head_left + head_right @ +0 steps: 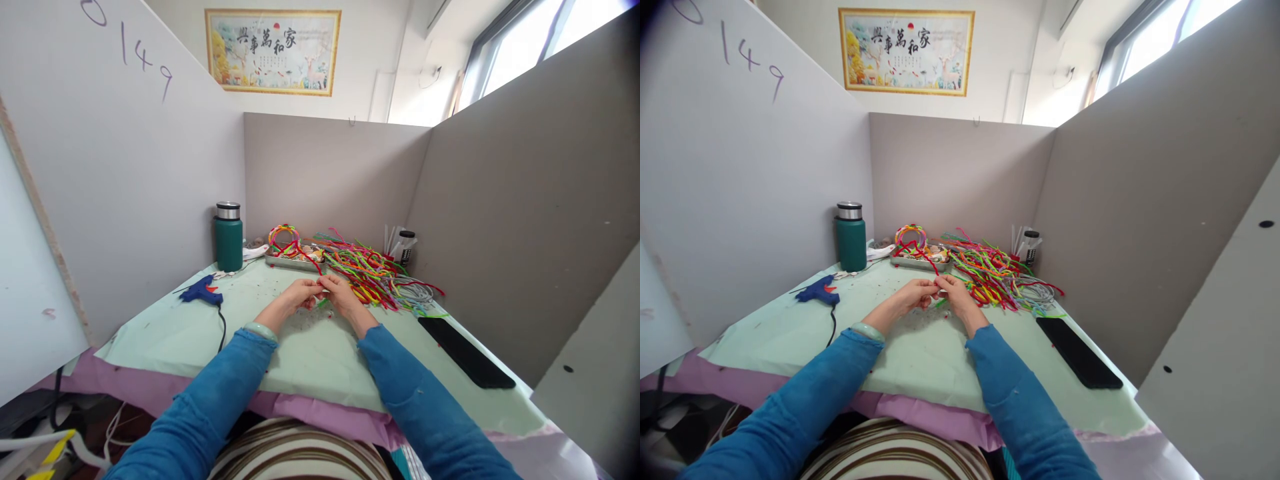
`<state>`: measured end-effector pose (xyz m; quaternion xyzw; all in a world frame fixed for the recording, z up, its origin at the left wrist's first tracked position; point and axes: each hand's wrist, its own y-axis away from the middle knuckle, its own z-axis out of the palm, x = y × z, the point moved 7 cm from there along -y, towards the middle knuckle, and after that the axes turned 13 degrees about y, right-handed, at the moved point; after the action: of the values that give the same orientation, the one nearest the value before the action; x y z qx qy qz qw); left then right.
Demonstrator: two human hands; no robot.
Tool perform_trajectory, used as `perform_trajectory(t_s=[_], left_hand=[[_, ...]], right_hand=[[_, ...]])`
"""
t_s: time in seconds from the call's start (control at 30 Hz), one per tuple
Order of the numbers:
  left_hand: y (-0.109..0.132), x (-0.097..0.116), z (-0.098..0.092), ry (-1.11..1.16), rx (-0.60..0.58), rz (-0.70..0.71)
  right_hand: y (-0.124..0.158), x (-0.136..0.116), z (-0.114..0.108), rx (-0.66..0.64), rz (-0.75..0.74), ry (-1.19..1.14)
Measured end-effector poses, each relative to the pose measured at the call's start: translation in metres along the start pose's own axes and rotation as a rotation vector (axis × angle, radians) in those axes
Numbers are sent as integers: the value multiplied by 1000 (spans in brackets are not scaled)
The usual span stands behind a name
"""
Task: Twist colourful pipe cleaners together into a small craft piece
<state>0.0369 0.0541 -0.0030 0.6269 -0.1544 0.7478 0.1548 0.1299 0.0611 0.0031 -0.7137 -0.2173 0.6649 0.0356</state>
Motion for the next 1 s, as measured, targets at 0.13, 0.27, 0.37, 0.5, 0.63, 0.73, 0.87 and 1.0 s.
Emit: perform_trajectory(t_s=[0.13, 0.27, 0.37, 0.5, 0.63, 0.73, 0.87, 1.0], left_hand=[[0, 1, -3, -85, 31, 32], [-1, 2, -4, -150, 34, 45], [1, 2, -5, -173, 69, 28], [3, 5, -7, -183, 115, 35], [2, 4, -9, -176, 137, 32], [-1, 2, -10, -139, 115, 41], [-3, 1, -11, -111, 107, 57], [-2, 1, -11, -140, 114, 45]], right_hand=[[-2, 5, -5, 35, 3, 15], [-4, 8, -10, 73, -4, 25], [-4, 9, -12, 90, 3, 25], [-4, 8, -13, 104, 7, 22], [-4, 8, -14, 117, -2, 9], [-4, 7, -13, 103, -12, 3], [-4, 8, -11, 83, 4, 15], [-4, 9, -12, 96, 10, -32]])
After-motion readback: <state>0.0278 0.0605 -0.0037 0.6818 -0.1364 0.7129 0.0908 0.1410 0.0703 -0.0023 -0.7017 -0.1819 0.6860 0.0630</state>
